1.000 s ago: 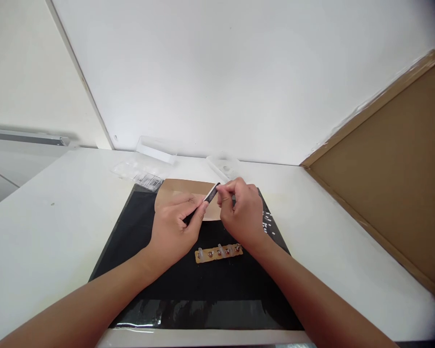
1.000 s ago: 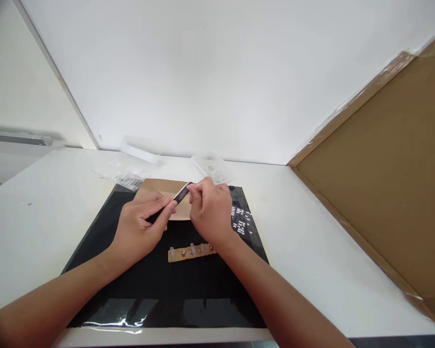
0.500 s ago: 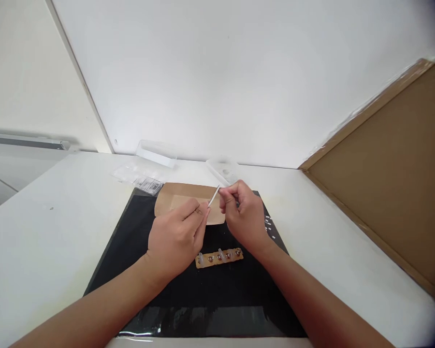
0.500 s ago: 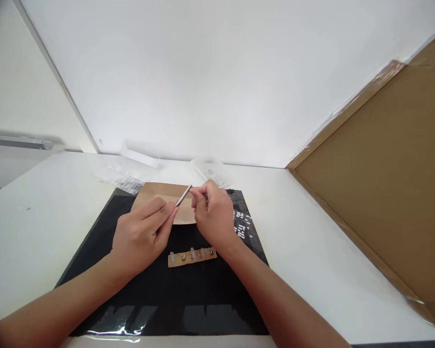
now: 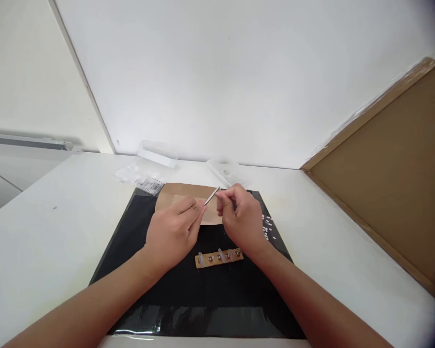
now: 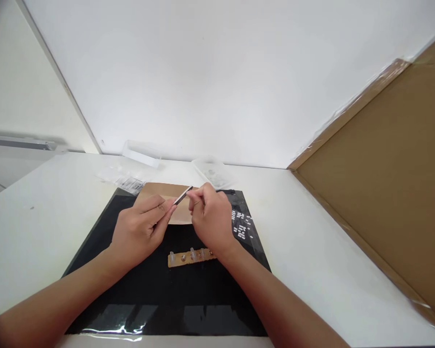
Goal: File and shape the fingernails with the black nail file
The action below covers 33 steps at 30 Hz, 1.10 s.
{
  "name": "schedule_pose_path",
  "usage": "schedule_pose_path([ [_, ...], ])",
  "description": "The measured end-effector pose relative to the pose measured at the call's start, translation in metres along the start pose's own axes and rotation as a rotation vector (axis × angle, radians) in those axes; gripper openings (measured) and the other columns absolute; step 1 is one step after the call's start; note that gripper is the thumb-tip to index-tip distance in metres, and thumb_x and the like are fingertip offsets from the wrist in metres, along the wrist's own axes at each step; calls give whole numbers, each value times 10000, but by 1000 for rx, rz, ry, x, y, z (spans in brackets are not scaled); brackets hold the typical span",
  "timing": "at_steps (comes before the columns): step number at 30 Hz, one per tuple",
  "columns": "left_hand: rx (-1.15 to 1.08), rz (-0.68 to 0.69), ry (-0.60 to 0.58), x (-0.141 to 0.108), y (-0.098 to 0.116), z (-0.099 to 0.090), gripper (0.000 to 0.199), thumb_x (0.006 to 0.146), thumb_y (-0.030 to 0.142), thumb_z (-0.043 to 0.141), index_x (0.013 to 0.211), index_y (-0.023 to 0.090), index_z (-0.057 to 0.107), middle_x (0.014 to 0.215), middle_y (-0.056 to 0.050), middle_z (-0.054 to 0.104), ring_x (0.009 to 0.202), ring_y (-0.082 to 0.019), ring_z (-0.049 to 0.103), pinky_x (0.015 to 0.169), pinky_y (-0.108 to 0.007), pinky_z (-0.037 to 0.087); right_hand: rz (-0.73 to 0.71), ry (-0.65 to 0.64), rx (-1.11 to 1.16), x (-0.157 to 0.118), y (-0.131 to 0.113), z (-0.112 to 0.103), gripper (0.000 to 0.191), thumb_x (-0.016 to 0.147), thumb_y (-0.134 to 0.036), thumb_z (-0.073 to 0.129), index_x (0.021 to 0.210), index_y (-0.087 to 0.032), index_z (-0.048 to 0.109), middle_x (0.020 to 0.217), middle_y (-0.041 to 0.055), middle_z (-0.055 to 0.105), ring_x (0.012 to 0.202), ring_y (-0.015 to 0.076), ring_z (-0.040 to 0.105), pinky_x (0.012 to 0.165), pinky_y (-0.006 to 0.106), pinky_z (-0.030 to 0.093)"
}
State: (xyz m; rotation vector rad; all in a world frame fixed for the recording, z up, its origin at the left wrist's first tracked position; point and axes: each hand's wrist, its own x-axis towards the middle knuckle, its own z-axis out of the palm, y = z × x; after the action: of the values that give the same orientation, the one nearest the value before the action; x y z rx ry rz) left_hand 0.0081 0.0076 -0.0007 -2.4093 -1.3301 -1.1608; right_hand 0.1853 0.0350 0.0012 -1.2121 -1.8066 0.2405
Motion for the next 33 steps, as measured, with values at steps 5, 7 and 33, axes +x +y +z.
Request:
schedule_pose_path([
  [5, 19, 34, 19, -1, 4, -2, 241, 1049, 199, 503, 976, 156, 729, 790, -28, 676, 679, -125, 636, 604, -263, 447, 6, 1, 36, 0, -2, -1, 288, 1039, -323, 544, 761, -250, 536, 663, -30, 666, 610, 165, 601, 718, 342, 434],
  [7, 38, 46, 22, -2, 6, -2, 237, 1052, 199, 498, 1008, 160, 727, 796, -27, 683, 676, -123, 636, 604, -261, 450, -17, 40, 15, 0, -3, -2, 285, 1036, -301, 547, 757, -247, 529, 657, -32, 661, 616, 163, 596, 728, 343, 425],
  [33, -586, -396, -24, 4, 13, -5, 318, 1014, 276, 597, 741, 179, 728, 607, 20, 608, 654, -124, 619, 645, -251, 465, -185, 119, -128, -3, 0, 2, 202, 1036, -227, 549, 833, -222, 551, 671, -66, 677, 559, 114, 602, 769, 348, 351],
])
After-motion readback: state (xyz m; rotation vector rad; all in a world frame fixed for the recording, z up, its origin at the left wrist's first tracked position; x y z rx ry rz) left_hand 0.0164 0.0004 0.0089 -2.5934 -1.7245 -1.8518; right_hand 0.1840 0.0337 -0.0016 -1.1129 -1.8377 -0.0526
